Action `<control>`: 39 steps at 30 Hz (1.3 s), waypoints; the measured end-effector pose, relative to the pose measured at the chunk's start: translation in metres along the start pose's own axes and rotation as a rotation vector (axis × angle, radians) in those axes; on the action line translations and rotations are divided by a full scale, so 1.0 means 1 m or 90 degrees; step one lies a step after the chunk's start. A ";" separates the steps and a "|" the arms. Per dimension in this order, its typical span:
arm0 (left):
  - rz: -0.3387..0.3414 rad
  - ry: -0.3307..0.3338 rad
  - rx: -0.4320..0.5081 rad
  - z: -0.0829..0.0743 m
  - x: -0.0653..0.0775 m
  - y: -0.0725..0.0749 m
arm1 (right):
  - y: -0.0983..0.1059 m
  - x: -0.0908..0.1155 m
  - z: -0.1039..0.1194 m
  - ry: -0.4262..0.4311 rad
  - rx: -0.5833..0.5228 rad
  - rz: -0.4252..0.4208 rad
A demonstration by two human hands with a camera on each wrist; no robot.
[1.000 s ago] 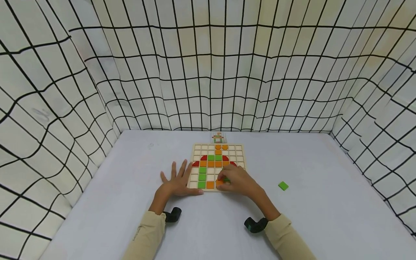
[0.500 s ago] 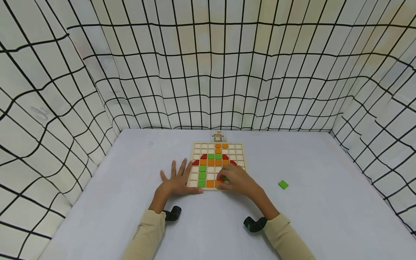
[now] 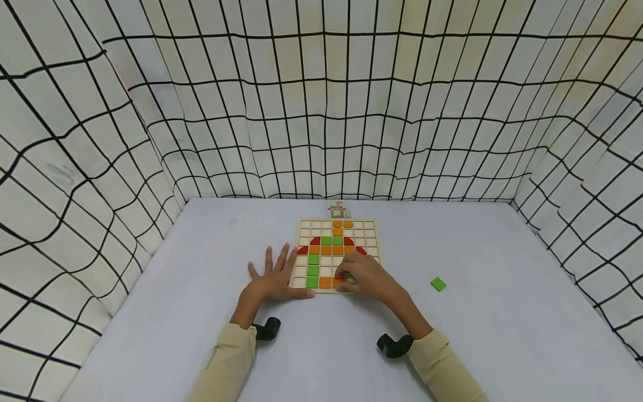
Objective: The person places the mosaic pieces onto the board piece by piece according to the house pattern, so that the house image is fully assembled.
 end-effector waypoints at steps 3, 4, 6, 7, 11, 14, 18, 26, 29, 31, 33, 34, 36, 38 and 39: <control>0.001 0.000 -0.003 0.000 -0.001 0.000 | 0.000 -0.001 0.001 0.002 0.002 -0.001; 0.002 0.001 -0.006 0.000 -0.001 0.000 | 0.000 -0.001 0.001 0.002 0.002 -0.001; 0.004 0.004 -0.011 0.000 0.000 0.000 | 0.000 -0.002 0.002 0.004 0.003 -0.001; 0.004 0.005 -0.013 0.000 0.000 0.000 | 0.000 -0.002 0.002 0.006 0.002 0.000; 0.001 0.010 -0.017 0.000 0.001 0.001 | 0.001 -0.001 0.002 0.003 -0.004 0.001; -0.005 0.007 -0.017 -0.001 0.001 0.001 | 0.004 0.000 -0.001 -0.005 -0.008 -0.008; -0.001 0.006 -0.020 -0.001 0.001 0.001 | 0.010 0.003 -0.005 -0.005 -0.004 -0.032; -0.004 0.004 -0.019 0.001 -0.001 0.001 | 0.020 0.013 -0.015 -0.018 0.011 -0.048; -0.004 0.002 -0.015 0.001 0.000 0.001 | 0.026 0.020 -0.021 -0.043 0.004 -0.056; -0.003 0.001 -0.010 0.001 0.000 0.000 | 0.032 0.026 -0.026 -0.060 0.001 -0.067; 0.000 0.001 -0.006 0.001 0.001 -0.001 | 0.037 0.031 -0.032 -0.077 -0.002 -0.077; 0.001 0.000 -0.004 0.002 0.001 -0.001 | 0.040 0.034 -0.035 -0.081 -0.002 -0.082; 0.000 -0.003 0.003 0.001 0.001 -0.001 | 0.046 0.041 -0.042 -0.097 -0.002 -0.090; 0.005 -0.003 0.006 0.001 0.000 -0.001 | 0.051 0.049 -0.051 -0.113 -0.003 -0.099; 0.009 -0.002 0.006 0.001 0.000 -0.001 | 0.053 0.053 -0.056 -0.118 -0.002 -0.103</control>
Point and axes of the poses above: each hand's wrist, its own x-axis away from the middle knuckle, its own y-axis out of the back of the hand, z = x × y, the point moved 7 cm from there along -x, towards the middle knuckle, and after that the axes turned 7 degrees about -x, right-handed, at the moved point
